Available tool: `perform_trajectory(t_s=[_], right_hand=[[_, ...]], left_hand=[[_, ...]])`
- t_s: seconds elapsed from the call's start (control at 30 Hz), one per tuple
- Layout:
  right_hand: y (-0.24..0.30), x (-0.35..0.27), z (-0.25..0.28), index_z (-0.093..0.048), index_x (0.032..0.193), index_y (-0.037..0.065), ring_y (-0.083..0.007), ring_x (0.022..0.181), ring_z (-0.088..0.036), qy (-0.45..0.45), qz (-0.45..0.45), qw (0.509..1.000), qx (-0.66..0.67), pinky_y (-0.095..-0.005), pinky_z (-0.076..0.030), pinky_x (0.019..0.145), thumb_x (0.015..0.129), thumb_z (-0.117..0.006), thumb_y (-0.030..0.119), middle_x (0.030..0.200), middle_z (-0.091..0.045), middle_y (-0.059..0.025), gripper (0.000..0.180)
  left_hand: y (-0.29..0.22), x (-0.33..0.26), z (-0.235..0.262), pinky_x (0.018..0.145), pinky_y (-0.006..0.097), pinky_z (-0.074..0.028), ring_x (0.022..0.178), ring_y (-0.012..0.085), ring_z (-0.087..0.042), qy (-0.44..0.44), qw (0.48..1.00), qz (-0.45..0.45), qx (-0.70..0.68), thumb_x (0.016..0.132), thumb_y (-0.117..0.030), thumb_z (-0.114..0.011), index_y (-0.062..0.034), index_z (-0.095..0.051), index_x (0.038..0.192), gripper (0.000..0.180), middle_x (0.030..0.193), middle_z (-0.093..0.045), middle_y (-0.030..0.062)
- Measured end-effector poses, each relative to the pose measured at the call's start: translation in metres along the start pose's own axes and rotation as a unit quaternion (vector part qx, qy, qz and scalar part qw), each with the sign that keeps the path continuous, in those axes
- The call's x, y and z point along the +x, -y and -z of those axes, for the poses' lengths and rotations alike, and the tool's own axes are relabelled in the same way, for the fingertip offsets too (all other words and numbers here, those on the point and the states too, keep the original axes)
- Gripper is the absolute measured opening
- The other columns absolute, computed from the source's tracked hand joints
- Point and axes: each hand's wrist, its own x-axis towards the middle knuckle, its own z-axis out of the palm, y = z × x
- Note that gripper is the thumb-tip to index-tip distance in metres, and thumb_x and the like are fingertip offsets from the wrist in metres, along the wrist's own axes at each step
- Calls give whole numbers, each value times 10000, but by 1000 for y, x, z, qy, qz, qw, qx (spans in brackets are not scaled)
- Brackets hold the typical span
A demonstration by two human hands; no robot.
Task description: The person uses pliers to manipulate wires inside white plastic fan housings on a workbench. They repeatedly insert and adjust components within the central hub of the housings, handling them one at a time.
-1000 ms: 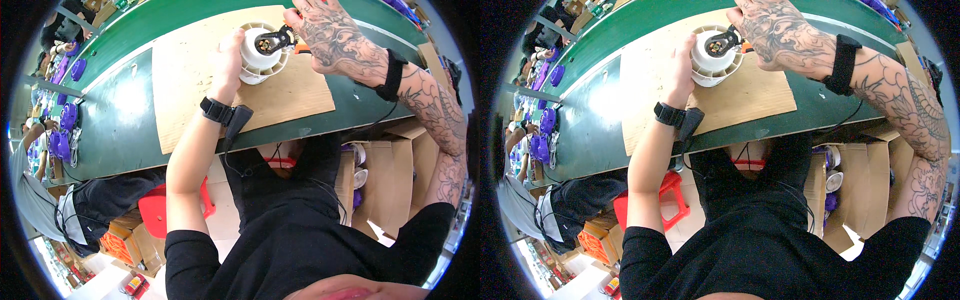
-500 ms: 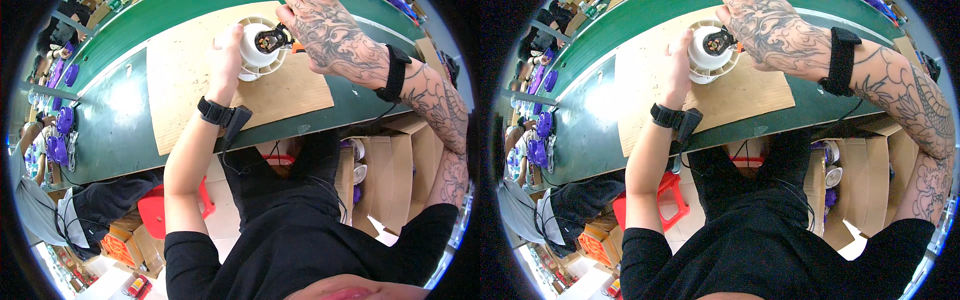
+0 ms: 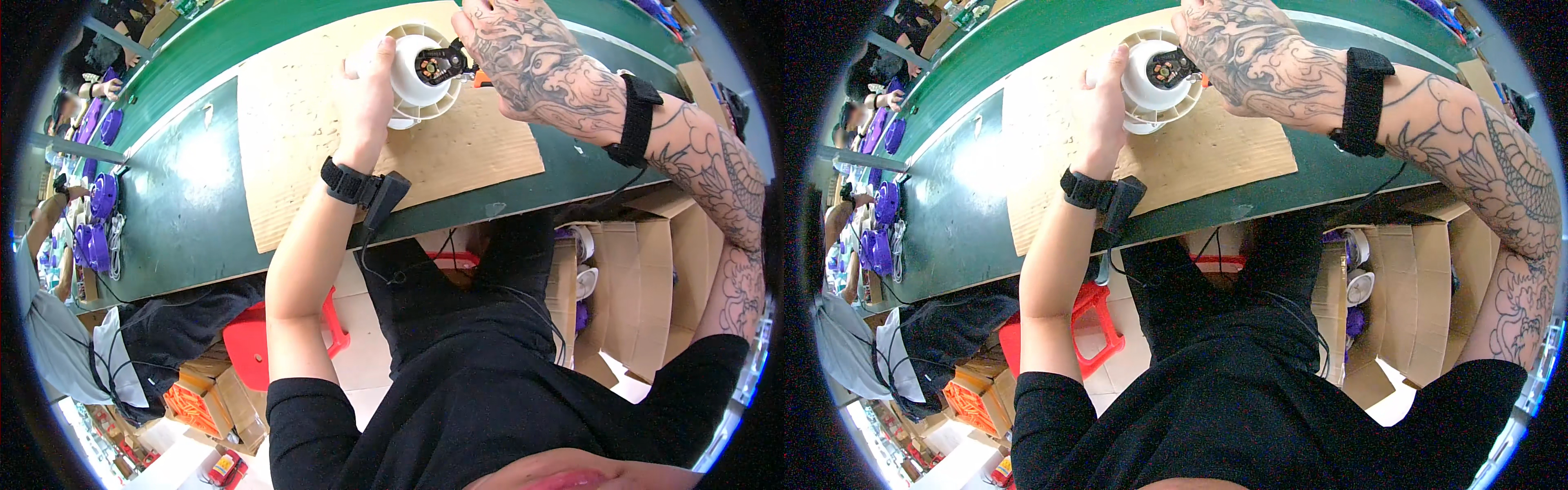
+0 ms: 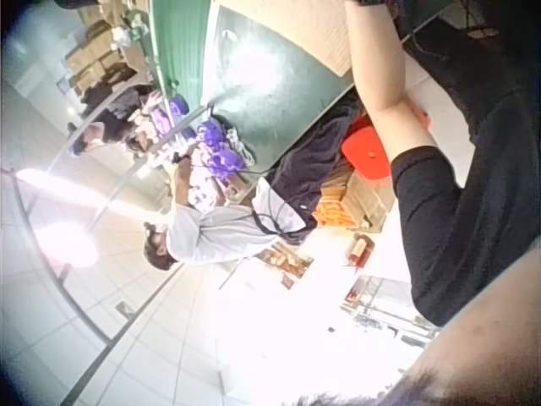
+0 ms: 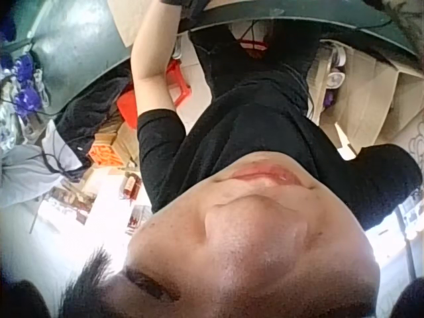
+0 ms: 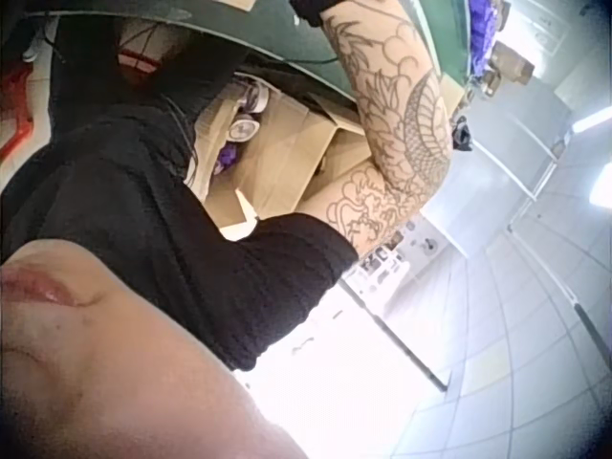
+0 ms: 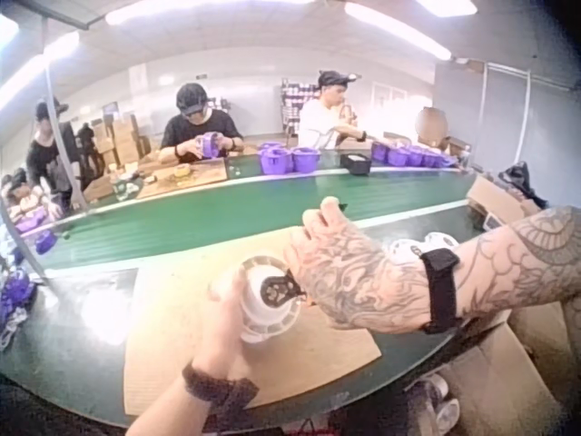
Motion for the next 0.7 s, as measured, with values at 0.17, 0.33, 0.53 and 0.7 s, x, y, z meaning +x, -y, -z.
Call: perform_trajectory(t_s=[0.17,0.33,0.53,0.7], right_hand=[[2,11,-30,-650,1030,19,-302,999,-561,0,-15,1000,17,-483,-384,942,606,-813,343,973,-610,-141,558],[-10,-9,-61,-592,1079,-29,-330,963,-564,-185,55,979,72,-487,-392,893,556,-839,381,1007,-604,-166,708],[-6,7,-49,-650,1006,-2,-334,817,-633,73,-48,929,359,-453,-475,794,642,-690,229,857,-653,-160,433],[-9,28,-77,-675,826,-6,-267,713,-590,253,-68,730,631,-376,-437,632,611,-708,365,740,-585,-119,430]], left_hand=[[-9,-2,-3,885,362,-559,1025,241,-695,-33,999,-29,33,873,-365,-818,67,-627,1194,571,1105,-715,195],[-18,-3,0,855,360,-570,960,250,-720,-59,990,-96,80,845,-353,-843,54,-661,1137,533,1068,-737,199],[-23,-3,0,832,353,-579,909,229,-735,-57,970,-207,111,830,-333,-862,55,-664,1101,513,997,-756,177],[-34,-3,12,817,320,-581,910,195,-734,-64,950,-259,162,841,-326,-862,55,-662,1095,499,996,-754,169]])
